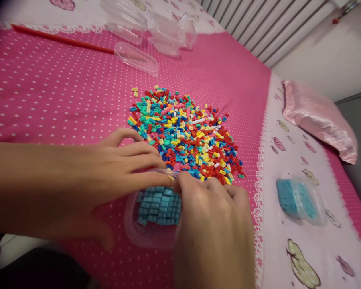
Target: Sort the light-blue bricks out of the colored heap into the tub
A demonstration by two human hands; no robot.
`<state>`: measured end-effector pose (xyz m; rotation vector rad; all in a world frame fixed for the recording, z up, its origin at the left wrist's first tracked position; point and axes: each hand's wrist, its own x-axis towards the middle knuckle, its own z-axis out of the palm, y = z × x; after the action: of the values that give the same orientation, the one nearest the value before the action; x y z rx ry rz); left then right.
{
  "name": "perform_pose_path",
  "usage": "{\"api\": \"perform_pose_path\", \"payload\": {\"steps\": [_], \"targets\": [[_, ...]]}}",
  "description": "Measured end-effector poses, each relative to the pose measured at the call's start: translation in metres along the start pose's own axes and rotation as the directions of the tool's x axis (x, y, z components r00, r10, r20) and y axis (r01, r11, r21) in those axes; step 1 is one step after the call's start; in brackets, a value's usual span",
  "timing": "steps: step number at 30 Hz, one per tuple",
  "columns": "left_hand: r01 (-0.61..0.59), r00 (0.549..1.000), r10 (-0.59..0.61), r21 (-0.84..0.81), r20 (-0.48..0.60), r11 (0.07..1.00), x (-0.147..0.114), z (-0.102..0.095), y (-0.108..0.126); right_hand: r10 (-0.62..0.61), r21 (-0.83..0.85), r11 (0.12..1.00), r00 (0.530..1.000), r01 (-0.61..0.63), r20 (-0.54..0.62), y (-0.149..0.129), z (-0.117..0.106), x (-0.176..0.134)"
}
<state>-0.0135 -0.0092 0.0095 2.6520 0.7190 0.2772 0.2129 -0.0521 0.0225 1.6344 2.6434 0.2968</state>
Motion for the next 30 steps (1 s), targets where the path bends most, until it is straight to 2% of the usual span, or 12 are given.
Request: {"api": "perform_pose_path", "payload": {"steps": [3,6,8,10,11,13,15,18,20,25,30], "targets": [[-0.009,1.000,0.008,-0.027,-0.016,1.000,-0.003,-0.005,-0.002,0.085,0.017,0.996,0.995,-0.084,-0.051,-0.004,-0.002,0.001],[0.018,0.998,-0.022,-0.071,-0.050,0.997,-0.007,-0.020,-0.014,0.125,0.081,0.990,0.989,-0.118,-0.079,0.001,-0.007,0.001],[0.059,0.997,-0.064,-0.105,-0.047,0.993,-0.006,-0.032,-0.027,0.101,0.152,0.984,0.992,-0.089,-0.075,0.009,-0.012,0.001],[0.076,0.994,-0.085,-0.118,-0.072,0.990,-0.002,-0.040,-0.042,0.144,0.267,0.956,0.987,-0.119,-0.077,0.019,-0.016,0.003],[0.090,0.987,-0.101,-0.090,-0.122,0.992,0.001,-0.042,-0.050,0.186,0.330,0.932,0.980,-0.152,-0.075,0.023,-0.017,0.005],[0.162,0.950,-0.151,0.016,-0.275,0.987,0.009,-0.038,-0.064,0.267,0.450,0.868,0.961,-0.210,-0.066,0.030,-0.016,0.012],[0.252,0.921,-0.185,0.164,-0.343,0.954,0.017,-0.028,-0.073,0.340,0.540,0.804,0.937,-0.248,-0.077,0.037,-0.009,0.021],[0.295,0.920,-0.196,0.268,-0.340,0.917,0.028,-0.013,-0.079,0.383,0.617,0.756,0.911,-0.216,-0.150,0.049,0.012,0.033],[0.257,0.928,-0.148,0.298,-0.343,0.919,0.035,-0.006,-0.077,0.355,0.628,0.761,0.915,-0.164,-0.191,0.057,0.028,0.039],[0.159,0.941,-0.047,0.317,-0.335,0.935,0.045,0.001,-0.069,0.359,0.634,0.759,0.907,-0.148,-0.218,0.073,0.053,0.046],[0.226,0.924,-0.144,0.202,-0.355,0.953,0.046,0.008,-0.069,0.480,0.640,0.737,0.835,-0.216,-0.271,0.085,0.067,0.049]]}}
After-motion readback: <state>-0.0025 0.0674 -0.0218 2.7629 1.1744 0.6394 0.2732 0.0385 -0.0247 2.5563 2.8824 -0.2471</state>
